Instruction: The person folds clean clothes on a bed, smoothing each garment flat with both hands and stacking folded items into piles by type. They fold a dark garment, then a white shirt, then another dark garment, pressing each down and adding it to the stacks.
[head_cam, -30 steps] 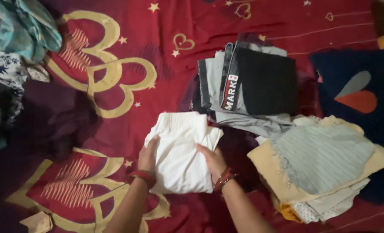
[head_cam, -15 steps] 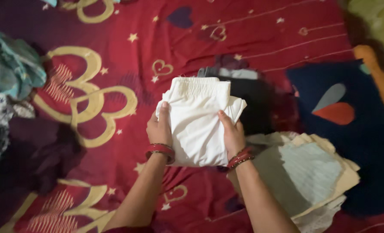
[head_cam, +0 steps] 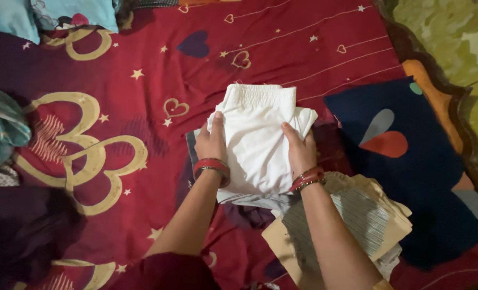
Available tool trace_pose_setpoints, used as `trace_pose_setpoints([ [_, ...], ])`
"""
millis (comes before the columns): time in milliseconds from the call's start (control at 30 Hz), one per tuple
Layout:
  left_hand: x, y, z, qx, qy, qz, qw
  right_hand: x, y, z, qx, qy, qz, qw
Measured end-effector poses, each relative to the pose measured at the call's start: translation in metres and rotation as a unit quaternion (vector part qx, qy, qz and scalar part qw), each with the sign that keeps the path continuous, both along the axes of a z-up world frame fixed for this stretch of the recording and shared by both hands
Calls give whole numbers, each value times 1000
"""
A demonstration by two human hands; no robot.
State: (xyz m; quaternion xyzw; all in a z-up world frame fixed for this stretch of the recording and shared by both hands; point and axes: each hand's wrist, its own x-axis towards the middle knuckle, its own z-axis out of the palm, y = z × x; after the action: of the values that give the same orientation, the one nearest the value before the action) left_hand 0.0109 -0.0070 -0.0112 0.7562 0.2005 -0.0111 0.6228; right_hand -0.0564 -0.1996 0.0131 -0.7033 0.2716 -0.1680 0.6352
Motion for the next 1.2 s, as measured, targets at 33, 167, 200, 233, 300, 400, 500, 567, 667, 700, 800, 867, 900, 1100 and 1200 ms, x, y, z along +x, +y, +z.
trace_pose_setpoints([
  [33,5,-4,-7,0,-23,0,1000,3,-3,-2,-47,44,-26,998],
  [167,11,-15,-34,78,23,-118,990,12,-5,-12,-219,268,-32,938],
  [200,8,-16,-38,117,70,-176,975,10,-4,-14,-207,281,-11,937],
  [233,5,-18,-39,103,74,-171,977,9,-2,-15,-196,293,10,936],
  [300,4,-21,-35,74,80,-158,981,12,1,-13,-208,253,22,945],
  [400,-8,-32,-20,269,-1,-80,960,7,4,-4,-271,221,-5,937],
  [500,-12,-47,-3,382,-152,-128,903,17,11,2,-436,163,-34,884],
  [567,-20,-57,-2,417,-275,-167,850,21,14,-5,-538,97,-22,837],
  [667,-32,-69,-16,505,-210,-250,799,25,14,-34,-571,115,54,811],
  [700,-37,-70,-24,513,-209,-265,789,21,13,-47,-535,146,86,828],
  [800,-38,-68,-45,510,-214,-290,781,16,7,-83,-509,163,97,839],
  [867,-36,-68,-55,469,-226,-288,804,15,3,-100,-511,159,95,839],
  [900,-32,-68,-58,477,-199,-307,799,17,0,-105,-509,161,101,840],
  [1100,-21,-68,-57,491,-178,-316,792,29,0,-109,-518,193,114,826],
  [1200,-18,-75,-52,503,-189,-309,784,34,-4,-101,-507,219,122,825],
])
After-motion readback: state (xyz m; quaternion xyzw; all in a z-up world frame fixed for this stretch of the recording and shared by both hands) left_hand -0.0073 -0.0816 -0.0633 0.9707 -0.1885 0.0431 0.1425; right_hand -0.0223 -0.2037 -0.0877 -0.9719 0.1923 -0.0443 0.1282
